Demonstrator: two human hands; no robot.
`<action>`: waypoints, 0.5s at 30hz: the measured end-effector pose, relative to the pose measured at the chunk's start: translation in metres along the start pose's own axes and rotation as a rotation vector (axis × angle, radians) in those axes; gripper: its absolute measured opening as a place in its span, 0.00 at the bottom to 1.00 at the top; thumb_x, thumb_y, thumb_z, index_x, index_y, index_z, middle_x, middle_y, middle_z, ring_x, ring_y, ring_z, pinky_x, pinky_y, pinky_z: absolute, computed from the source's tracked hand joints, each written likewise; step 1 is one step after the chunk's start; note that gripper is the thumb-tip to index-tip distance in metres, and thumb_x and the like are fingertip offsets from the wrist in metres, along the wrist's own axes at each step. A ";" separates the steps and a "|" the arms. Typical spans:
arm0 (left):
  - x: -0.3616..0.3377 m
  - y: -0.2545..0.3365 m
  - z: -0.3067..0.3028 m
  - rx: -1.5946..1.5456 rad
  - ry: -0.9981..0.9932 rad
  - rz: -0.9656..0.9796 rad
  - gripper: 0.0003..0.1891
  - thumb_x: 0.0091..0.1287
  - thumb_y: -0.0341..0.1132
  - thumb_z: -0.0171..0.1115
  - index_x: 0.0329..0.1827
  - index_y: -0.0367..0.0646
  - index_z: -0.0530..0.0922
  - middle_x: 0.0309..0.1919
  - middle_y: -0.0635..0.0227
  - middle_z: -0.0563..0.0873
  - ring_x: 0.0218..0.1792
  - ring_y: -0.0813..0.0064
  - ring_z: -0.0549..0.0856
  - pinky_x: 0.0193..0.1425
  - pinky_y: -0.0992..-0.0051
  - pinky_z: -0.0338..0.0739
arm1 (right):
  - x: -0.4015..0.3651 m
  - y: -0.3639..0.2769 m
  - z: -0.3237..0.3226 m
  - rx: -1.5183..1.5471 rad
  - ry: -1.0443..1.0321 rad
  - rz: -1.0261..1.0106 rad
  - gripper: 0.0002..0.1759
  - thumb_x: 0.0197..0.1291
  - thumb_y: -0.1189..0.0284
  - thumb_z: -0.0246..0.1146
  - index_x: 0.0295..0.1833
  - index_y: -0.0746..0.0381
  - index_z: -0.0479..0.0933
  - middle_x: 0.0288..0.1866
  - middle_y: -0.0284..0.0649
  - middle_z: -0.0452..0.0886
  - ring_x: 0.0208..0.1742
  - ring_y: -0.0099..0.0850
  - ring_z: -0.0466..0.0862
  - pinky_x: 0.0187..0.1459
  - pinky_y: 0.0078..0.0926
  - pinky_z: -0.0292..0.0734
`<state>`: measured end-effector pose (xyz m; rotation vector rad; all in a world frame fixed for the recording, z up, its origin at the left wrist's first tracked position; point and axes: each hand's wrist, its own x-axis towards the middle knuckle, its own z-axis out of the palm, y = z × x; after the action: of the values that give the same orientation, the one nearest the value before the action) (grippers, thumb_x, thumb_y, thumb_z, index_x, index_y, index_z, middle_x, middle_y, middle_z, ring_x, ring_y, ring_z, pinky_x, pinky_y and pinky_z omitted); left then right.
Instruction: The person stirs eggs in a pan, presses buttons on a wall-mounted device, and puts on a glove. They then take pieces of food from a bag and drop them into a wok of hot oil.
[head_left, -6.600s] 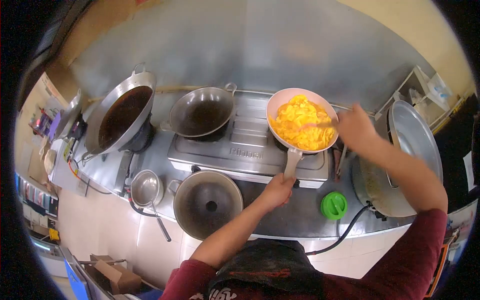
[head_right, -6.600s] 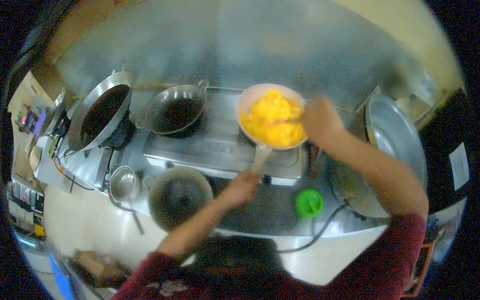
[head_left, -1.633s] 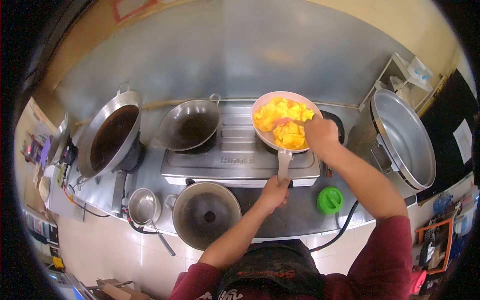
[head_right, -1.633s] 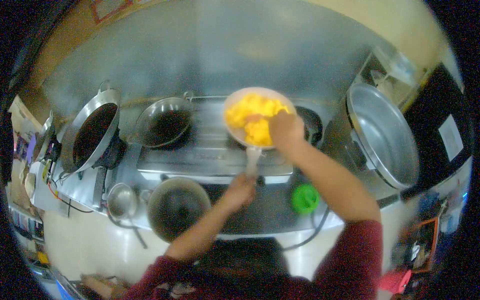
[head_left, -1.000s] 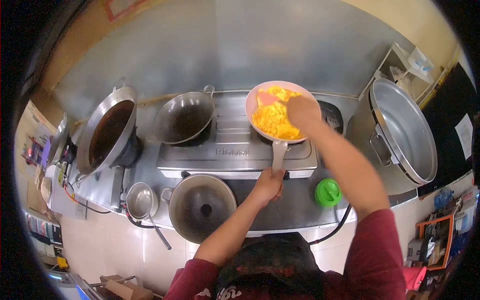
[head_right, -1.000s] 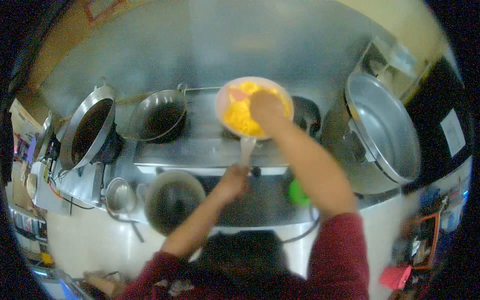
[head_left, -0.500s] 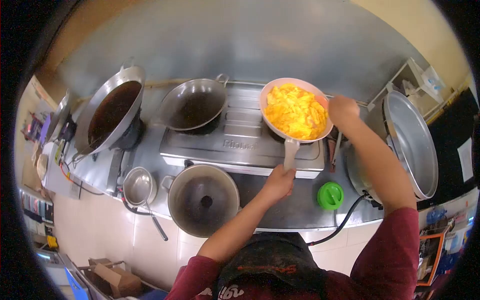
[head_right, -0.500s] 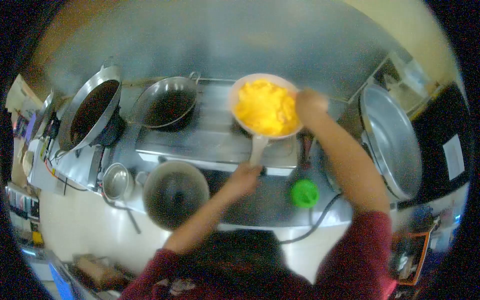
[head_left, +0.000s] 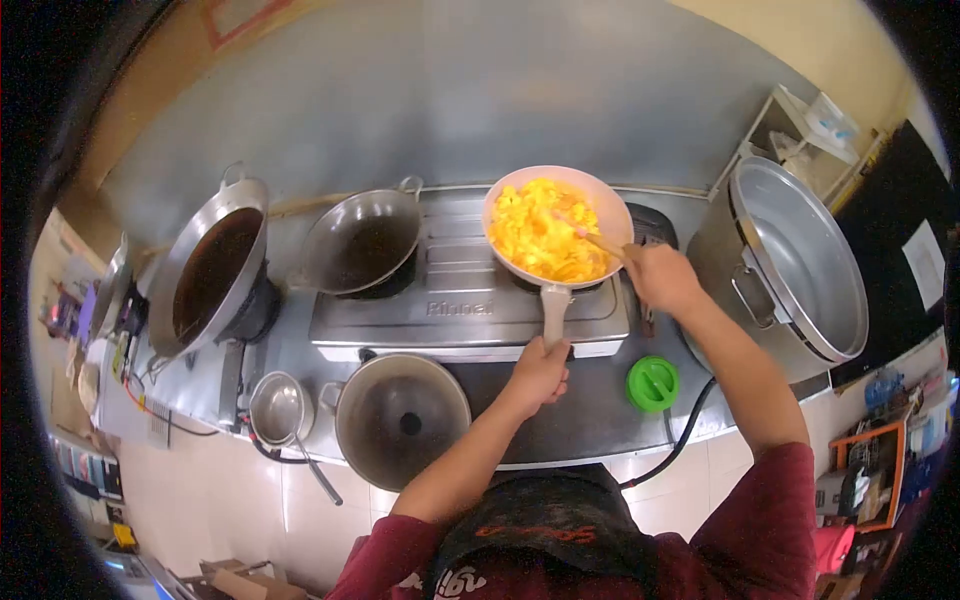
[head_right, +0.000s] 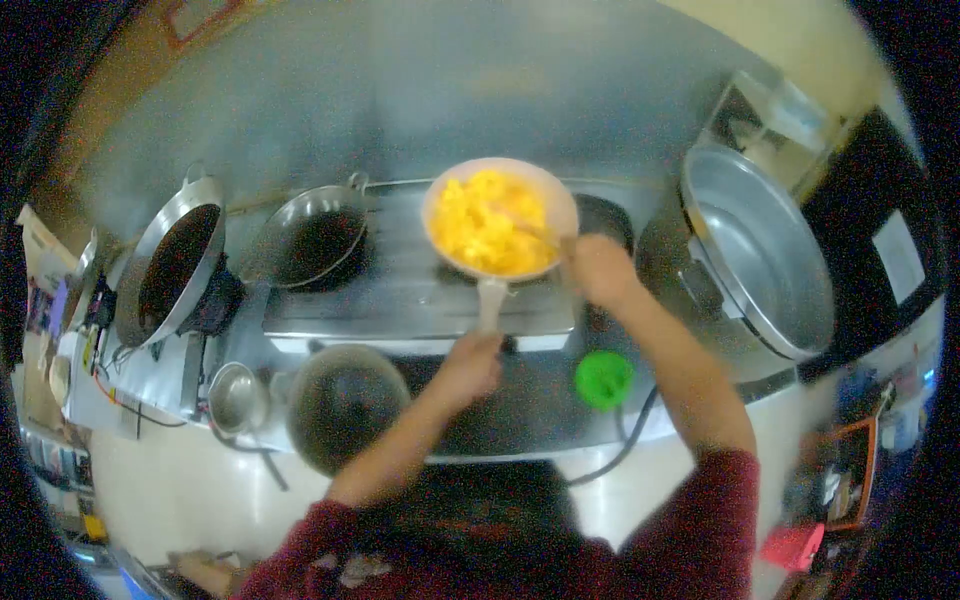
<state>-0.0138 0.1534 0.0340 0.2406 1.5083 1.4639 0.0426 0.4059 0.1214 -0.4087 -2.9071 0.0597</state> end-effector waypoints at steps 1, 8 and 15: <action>0.000 0.001 -0.001 -0.014 -0.010 -0.017 0.15 0.77 0.48 0.54 0.46 0.46 0.67 0.24 0.72 0.74 0.16 0.81 0.73 0.16 0.77 0.65 | -0.009 -0.014 -0.010 -0.080 -0.013 -0.009 0.14 0.65 0.69 0.56 0.50 0.62 0.80 0.35 0.53 0.84 0.37 0.50 0.87 0.37 0.48 0.82; -0.005 0.005 -0.001 0.016 0.016 -0.016 0.15 0.77 0.48 0.53 0.45 0.45 0.67 0.24 0.71 0.75 0.17 0.80 0.74 0.16 0.76 0.66 | -0.062 -0.052 -0.034 -0.413 -0.138 -0.129 0.30 0.58 0.73 0.61 0.68 0.65 0.71 0.47 0.44 0.81 0.33 0.35 0.87 0.32 0.33 0.83; -0.006 0.006 -0.002 0.066 0.007 0.029 0.15 0.78 0.47 0.53 0.44 0.44 0.67 0.24 0.70 0.75 0.17 0.79 0.75 0.16 0.75 0.67 | -0.042 -0.061 -0.029 -0.552 -0.242 -0.230 0.23 0.57 0.72 0.62 0.59 0.67 0.76 0.47 0.49 0.83 0.32 0.33 0.88 0.30 0.31 0.83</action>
<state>-0.0147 0.1497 0.0413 0.2984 1.5662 1.4410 0.0716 0.3356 0.1461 -0.1480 -3.1509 -0.7920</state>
